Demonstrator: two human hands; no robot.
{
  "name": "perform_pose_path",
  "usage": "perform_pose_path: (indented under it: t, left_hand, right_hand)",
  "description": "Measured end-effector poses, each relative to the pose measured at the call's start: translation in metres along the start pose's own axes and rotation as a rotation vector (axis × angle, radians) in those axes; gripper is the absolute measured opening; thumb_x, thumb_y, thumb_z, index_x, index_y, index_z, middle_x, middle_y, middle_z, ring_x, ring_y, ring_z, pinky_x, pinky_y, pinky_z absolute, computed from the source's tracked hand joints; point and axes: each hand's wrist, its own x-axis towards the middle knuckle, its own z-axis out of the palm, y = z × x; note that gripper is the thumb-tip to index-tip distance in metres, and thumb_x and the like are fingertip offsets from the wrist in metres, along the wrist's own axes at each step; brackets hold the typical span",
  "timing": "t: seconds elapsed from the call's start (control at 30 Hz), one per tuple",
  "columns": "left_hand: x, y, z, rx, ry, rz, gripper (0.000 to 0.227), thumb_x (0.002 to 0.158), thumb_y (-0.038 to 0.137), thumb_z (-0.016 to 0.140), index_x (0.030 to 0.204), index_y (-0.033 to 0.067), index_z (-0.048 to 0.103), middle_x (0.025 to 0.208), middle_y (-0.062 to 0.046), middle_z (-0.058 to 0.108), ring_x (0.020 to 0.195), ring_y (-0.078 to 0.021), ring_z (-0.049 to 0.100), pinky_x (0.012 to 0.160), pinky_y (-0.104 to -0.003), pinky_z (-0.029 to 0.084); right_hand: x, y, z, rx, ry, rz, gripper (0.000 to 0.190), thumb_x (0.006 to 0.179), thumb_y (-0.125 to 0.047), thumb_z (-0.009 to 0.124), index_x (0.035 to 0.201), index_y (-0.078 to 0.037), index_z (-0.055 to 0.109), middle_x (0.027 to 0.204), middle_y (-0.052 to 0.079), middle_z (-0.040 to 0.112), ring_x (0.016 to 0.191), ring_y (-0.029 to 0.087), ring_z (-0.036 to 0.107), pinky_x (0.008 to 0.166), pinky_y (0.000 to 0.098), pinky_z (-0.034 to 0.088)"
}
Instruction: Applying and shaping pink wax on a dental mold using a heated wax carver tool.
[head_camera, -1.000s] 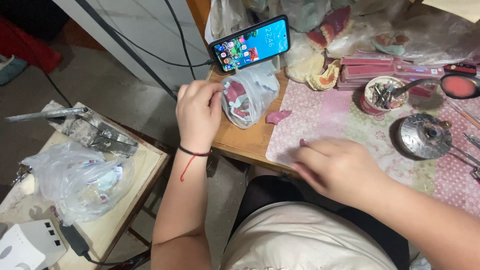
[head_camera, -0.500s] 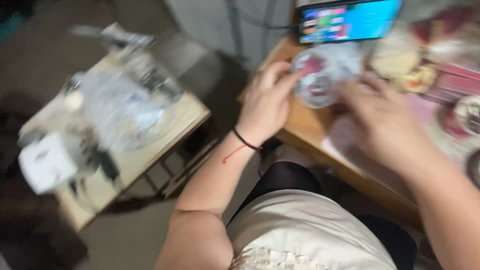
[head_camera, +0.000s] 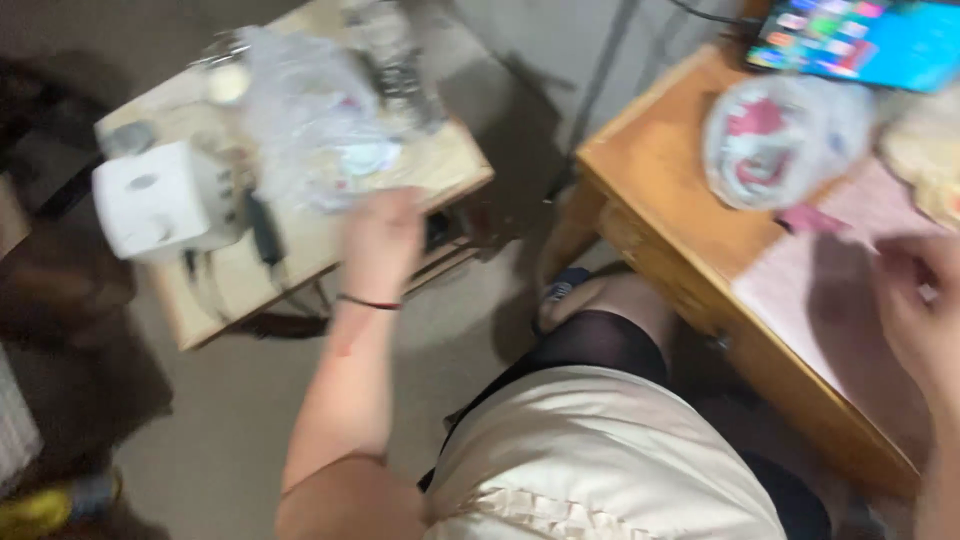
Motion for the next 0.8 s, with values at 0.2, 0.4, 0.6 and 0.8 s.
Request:
perform_pose_path:
  t: [0.2, 0.4, 0.6, 0.8]
  left_hand:
    - [0.056, -0.093, -0.024, 0.455, 0.204, 0.201, 0.032, 0.092, 0.012, 0.073, 0.124, 0.0071, 0.078, 0.115, -0.014, 0.076, 0.096, -0.0400, 0.062, 0.089, -0.048, 0.048]
    - [0.097, -0.066, -0.032, 0.589, -0.477, -0.294, 0.068, 0.095, 0.047, 0.065, 0.148, 0.0045, 0.057, 0.138, -0.027, 0.062, 0.124, -0.0503, 0.056, 0.098, -0.058, 0.049]
    - [0.114, -0.022, -0.033, 0.557, -0.479, -0.444, 0.064, 0.098, 0.038, 0.062, 0.156, 0.0132, 0.052, 0.151, -0.023, 0.045, 0.085, -0.0474, 0.073, 0.072, -0.057, 0.060]
    - [0.117, -0.018, -0.024, 0.589, -0.534, -0.487, 0.058, 0.084, 0.023, 0.076, 0.139, 0.0139, 0.063, 0.133, -0.015, 0.068, 0.114, -0.0386, 0.067, 0.077, -0.057, 0.060]
  right_hand:
    - [0.036, -0.087, -0.042, -0.317, -0.042, 0.262, 0.019, 0.112, -0.019, 0.070, 0.126, -0.010, 0.079, 0.113, 0.015, 0.078, 0.105, 0.036, 0.072, 0.088, 0.0439, 0.050]
    - [0.050, -0.087, -0.021, -0.268, -0.075, 0.263, 0.026, 0.103, -0.028, 0.069, 0.124, -0.014, 0.077, 0.114, 0.014, 0.077, 0.104, 0.038, 0.070, 0.084, 0.0479, 0.051]
    - [0.060, -0.077, 0.003, -0.210, 0.026, -0.247, 0.041, 0.101, -0.025, 0.075, 0.135, -0.002, 0.073, 0.107, 0.019, 0.068, 0.095, 0.038, 0.060, 0.082, 0.0492, 0.048]
    - [0.058, -0.078, -0.006, -0.054, -0.026, -0.102, 0.011, 0.091, -0.007, 0.073, 0.101, -0.009, 0.069, 0.093, 0.008, 0.070, 0.093, 0.032, 0.063, 0.084, 0.0424, 0.048]
